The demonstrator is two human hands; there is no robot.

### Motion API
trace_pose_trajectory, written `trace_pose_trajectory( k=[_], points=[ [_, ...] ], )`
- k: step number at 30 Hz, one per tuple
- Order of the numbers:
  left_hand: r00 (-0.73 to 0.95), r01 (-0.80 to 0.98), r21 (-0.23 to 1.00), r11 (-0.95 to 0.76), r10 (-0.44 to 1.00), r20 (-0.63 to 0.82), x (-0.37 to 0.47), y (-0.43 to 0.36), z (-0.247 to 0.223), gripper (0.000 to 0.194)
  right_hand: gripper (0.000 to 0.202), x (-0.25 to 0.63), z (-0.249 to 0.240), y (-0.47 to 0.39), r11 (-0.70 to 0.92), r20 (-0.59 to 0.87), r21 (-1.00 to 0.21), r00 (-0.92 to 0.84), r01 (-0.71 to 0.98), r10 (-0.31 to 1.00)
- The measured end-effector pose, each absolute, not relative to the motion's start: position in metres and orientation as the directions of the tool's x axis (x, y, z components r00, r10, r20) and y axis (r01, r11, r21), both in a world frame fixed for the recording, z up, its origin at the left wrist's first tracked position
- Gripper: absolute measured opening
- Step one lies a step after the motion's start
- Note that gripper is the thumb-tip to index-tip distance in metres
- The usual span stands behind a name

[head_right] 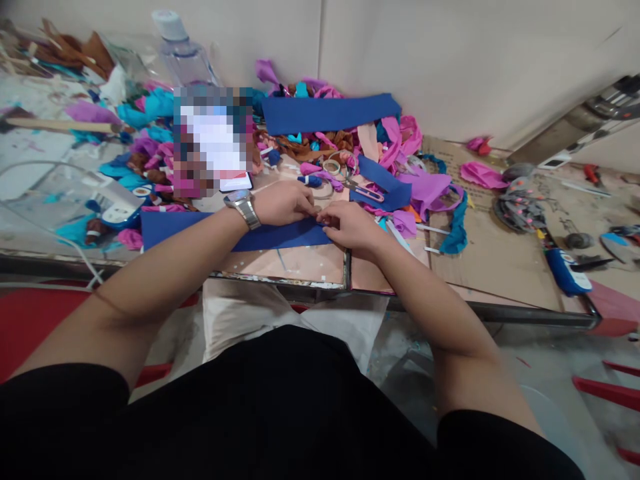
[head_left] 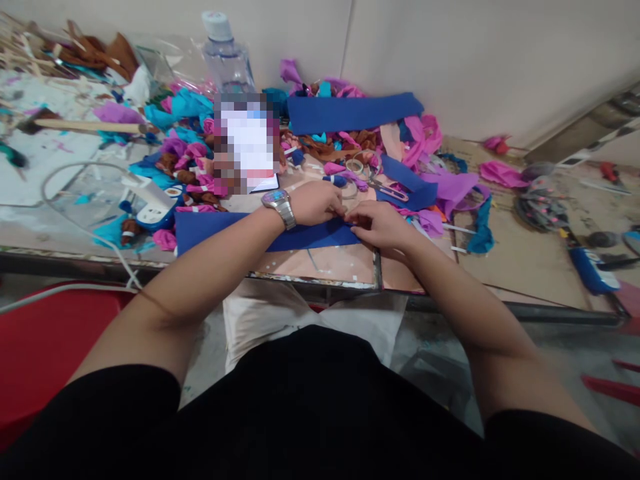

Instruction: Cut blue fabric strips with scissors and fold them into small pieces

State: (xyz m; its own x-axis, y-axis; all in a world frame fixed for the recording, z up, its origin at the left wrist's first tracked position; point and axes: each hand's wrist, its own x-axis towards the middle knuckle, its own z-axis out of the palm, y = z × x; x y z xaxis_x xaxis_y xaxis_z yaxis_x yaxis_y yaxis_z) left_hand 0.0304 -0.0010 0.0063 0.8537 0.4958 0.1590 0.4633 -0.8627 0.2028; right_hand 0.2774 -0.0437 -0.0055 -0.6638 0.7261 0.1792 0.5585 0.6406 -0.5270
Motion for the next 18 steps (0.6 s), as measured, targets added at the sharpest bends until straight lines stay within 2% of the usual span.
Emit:
trace_pose_trajectory(
  k=[5,18],
  points=[
    [0.861,0.442,0.241,-0.864,0.484,0.154,0.0299,-0.0048,0.0109,0.033,0.025,0.2769,-0.0028,-0.0449,0.634,0.15,-0.517,-0.668,0.575,0.729],
    [0.85,0.434,0.308,-0.846,0.499,0.172,0.0302,-0.0045,0.0086,0.024,0.025,0.2781,-0.0016,-0.0451,0.663,0.148,-0.492,-0.697,0.564,0.702]
  ],
)
